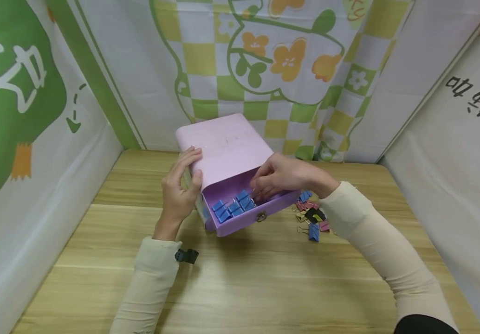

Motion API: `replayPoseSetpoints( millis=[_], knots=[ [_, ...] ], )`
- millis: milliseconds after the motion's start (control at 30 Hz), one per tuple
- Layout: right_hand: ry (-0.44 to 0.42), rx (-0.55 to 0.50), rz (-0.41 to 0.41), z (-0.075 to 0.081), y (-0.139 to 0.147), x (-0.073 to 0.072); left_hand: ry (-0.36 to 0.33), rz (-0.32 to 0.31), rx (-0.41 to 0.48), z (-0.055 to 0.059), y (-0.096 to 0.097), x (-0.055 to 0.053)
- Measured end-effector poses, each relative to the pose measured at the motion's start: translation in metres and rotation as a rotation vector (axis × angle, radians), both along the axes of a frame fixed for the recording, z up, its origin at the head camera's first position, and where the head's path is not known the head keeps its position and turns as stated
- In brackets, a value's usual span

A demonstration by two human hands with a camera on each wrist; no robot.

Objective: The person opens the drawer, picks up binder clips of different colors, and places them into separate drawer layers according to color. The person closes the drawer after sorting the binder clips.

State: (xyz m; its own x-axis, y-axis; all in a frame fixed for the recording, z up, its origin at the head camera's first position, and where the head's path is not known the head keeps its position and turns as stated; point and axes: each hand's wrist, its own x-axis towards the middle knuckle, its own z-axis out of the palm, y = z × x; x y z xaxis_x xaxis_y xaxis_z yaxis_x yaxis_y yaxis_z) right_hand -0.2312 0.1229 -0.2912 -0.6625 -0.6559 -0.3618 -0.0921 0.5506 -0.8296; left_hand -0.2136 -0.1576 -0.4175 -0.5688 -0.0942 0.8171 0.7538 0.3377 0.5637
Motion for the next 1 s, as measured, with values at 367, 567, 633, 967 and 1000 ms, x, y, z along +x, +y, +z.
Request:
replayPoseSetpoints(
  millis=[367, 567, 633, 967, 1000],
  knots=[
    [0.164, 0.02, -0.152, 0.026, 0.048, -0.001, -0.004, -0.002, -0.003, 0.0, 0.0, 0.0],
    [0.206, 0.009, -0.25, 0.03, 0.079, 0.006, -0.008, 0.0, -0.004, 0.0, 0.0, 0.0],
    [0.207, 0.001, -0.284, 0.028, 0.09, 0.009, -0.006, 0.0, -0.005, -0.001, 0.0, 0.0],
    [0.188, -0.007, -0.3, 0.0, 0.134, 0.01, -0.003, 0.003, -0.005, -0.001, 0.001, 0.0],
    [0.202, 0.011, -0.287, -0.006, 0.137, 0.01, -0.004, 0.003, -0.005, -0.001, 0.001, -0.001]
  ],
)
